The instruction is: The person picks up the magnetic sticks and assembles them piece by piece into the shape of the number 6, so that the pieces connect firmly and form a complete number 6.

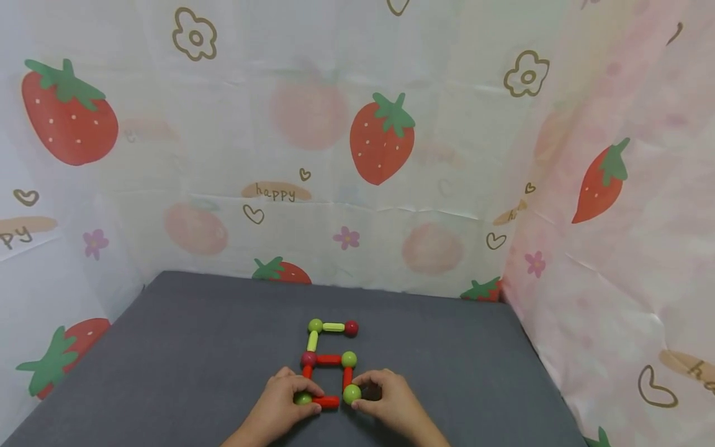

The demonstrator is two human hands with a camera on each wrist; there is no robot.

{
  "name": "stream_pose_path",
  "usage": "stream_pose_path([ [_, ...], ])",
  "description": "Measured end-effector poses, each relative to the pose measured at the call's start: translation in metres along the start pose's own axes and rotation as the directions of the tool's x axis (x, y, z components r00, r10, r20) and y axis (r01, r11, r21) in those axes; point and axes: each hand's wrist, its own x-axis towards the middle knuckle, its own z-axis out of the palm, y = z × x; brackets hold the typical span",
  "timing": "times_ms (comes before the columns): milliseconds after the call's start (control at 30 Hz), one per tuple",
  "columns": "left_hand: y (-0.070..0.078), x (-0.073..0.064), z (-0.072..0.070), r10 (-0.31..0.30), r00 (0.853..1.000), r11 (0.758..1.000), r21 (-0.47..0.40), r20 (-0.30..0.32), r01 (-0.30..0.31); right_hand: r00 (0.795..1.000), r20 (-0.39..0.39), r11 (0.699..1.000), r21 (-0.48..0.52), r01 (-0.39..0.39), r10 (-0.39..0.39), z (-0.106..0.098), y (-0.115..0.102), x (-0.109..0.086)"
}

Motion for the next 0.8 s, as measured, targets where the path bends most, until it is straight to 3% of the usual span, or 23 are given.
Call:
stream_pose_path([
  [367,0.0040,-0.0018,-0.0027,-0.001,1.000,1.000,-0.006,-0.003,0.001,0.997,0.077,1.000,0.002,-0.017,0.017,0.0046,0.0031,0.0014],
  [800,0.0038,-0.0018,-0.0006,0.010,1.000,1.000,0.003,-0.006,-0.010,0.998,0.068,1.000,-0.027,0.004,-0.002,0.0085,0.0055,0.0011],
])
